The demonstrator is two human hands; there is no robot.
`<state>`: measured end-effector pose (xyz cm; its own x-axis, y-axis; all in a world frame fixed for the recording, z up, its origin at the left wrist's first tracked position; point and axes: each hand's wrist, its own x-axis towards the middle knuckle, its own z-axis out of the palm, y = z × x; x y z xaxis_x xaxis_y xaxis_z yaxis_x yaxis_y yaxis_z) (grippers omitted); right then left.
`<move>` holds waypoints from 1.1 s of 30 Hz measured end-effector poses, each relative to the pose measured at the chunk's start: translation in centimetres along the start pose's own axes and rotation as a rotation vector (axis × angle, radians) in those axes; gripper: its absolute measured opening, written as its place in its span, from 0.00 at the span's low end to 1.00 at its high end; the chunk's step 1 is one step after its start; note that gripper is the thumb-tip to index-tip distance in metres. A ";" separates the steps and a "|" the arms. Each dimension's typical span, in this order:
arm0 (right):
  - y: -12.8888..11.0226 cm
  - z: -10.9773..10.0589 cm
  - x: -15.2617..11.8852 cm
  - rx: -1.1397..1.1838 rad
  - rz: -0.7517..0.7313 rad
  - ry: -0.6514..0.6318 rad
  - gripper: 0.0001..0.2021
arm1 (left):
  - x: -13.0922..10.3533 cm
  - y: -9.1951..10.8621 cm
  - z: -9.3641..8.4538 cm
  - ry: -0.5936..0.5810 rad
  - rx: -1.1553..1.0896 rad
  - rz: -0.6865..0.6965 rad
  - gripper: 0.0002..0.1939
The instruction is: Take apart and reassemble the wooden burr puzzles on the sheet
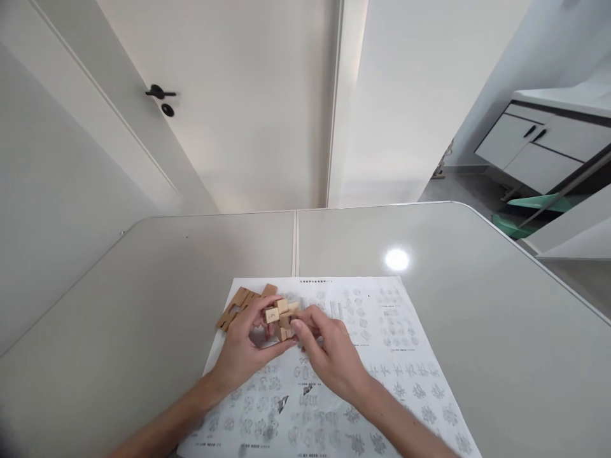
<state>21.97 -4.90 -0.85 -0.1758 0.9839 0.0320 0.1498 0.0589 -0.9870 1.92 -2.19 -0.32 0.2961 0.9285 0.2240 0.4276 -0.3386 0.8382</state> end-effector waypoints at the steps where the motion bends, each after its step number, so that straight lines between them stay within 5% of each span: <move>1: 0.0 -0.1 0.1 0.022 -0.003 0.003 0.15 | 0.1 0.1 -0.1 -0.024 -0.084 -0.040 0.31; 5: -0.1 -0.3 0.4 0.034 -0.005 -0.003 0.17 | 0.3 0.2 -0.6 -0.135 -0.349 -0.147 0.32; 11: -0.2 -0.5 0.6 -0.041 -0.033 -0.038 0.15 | 0.3 -0.1 -1.0 -0.258 -0.428 -0.208 0.34; 25: -0.6 -0.6 0.8 0.293 0.156 -0.124 0.25 | 0.3 -0.4 -0.8 -0.264 -0.463 -0.167 0.38; 30: -0.3 -1.5 2.0 0.719 0.352 0.021 0.22 | 0.6 -0.5 -0.6 -0.254 -0.478 -0.144 0.38; 33: 0.3 -2.4 2.7 0.821 0.350 0.200 0.17 | 0.6 -0.2 -0.6 -0.236 -0.478 -0.126 0.33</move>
<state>23.91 -1.78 -0.73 -0.0669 0.9384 -0.3391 -0.5894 -0.3114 -0.7454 1.46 -1.42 -0.07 0.4751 0.8792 0.0352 0.0527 -0.0684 0.9963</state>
